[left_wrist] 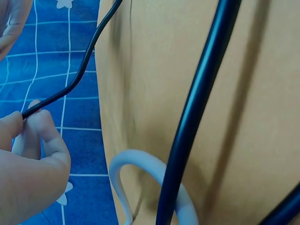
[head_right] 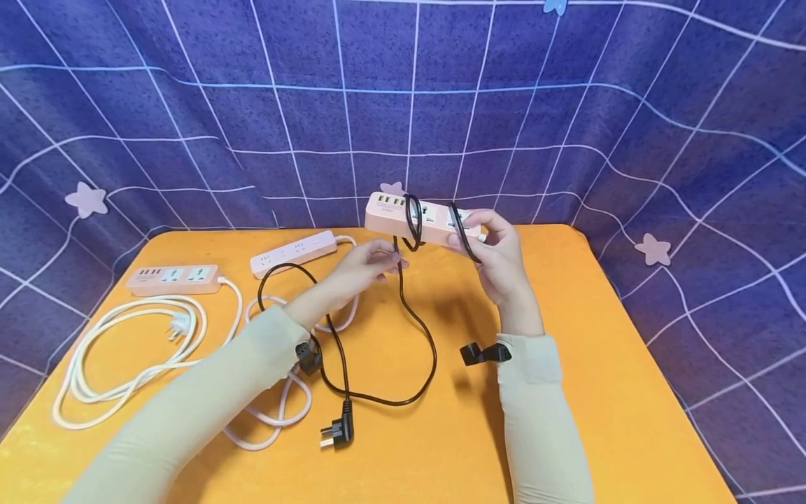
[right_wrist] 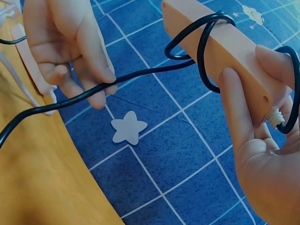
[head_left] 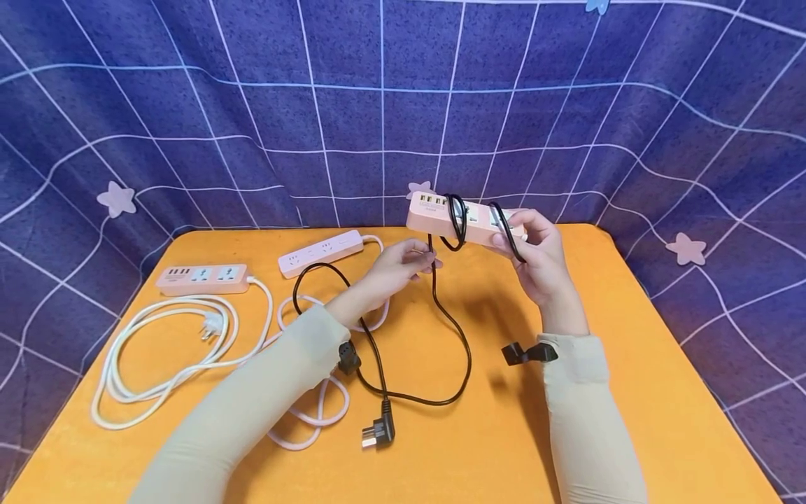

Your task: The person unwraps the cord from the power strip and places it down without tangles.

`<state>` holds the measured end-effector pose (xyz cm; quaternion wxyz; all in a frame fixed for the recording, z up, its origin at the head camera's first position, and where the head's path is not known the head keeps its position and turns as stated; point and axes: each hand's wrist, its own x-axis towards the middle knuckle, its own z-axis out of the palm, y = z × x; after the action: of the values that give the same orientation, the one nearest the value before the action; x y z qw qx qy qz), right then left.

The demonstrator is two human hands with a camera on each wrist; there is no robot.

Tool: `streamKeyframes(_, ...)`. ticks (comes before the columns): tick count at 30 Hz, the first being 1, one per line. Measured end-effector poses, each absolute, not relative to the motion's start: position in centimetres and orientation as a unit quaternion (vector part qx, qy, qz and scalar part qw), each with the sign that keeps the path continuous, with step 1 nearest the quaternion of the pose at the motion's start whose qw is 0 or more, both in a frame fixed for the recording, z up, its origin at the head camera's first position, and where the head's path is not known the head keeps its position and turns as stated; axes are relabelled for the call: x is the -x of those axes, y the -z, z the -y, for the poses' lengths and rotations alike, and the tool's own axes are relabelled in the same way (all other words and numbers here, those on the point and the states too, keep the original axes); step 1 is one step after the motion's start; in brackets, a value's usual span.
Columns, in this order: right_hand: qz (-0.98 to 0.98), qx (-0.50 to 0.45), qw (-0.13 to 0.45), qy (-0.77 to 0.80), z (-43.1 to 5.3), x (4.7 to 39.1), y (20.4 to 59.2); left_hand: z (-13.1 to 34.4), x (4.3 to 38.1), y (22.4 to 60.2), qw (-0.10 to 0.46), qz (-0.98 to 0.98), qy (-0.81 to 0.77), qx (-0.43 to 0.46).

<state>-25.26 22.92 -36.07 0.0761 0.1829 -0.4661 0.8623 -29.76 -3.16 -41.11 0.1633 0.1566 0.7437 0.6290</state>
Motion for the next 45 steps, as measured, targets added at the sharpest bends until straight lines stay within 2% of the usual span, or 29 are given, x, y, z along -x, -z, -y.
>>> streamKeyframes(13,0.464,-0.205,0.069,-0.859,-23.1,25.4,36.0,4.7,30.4,39.7,0.127,-0.759,-0.618,-0.160)
streamKeyframes(25,0.468,-0.212,0.061,-0.856,-23.4,25.6,36.4,5.5,31.0,37.9,0.056,-0.754,-0.632,-0.172)
streamKeyframes(34,0.473,-0.204,0.064,-0.855,-23.5,25.5,36.2,6.5,31.0,36.4,-0.015,-0.807,-0.559,-0.190)
streamKeyframes(45,0.480,-0.181,0.063,-0.856,-23.6,25.3,36.1,6.8,30.6,34.1,-0.072,-0.825,-0.520,-0.208)
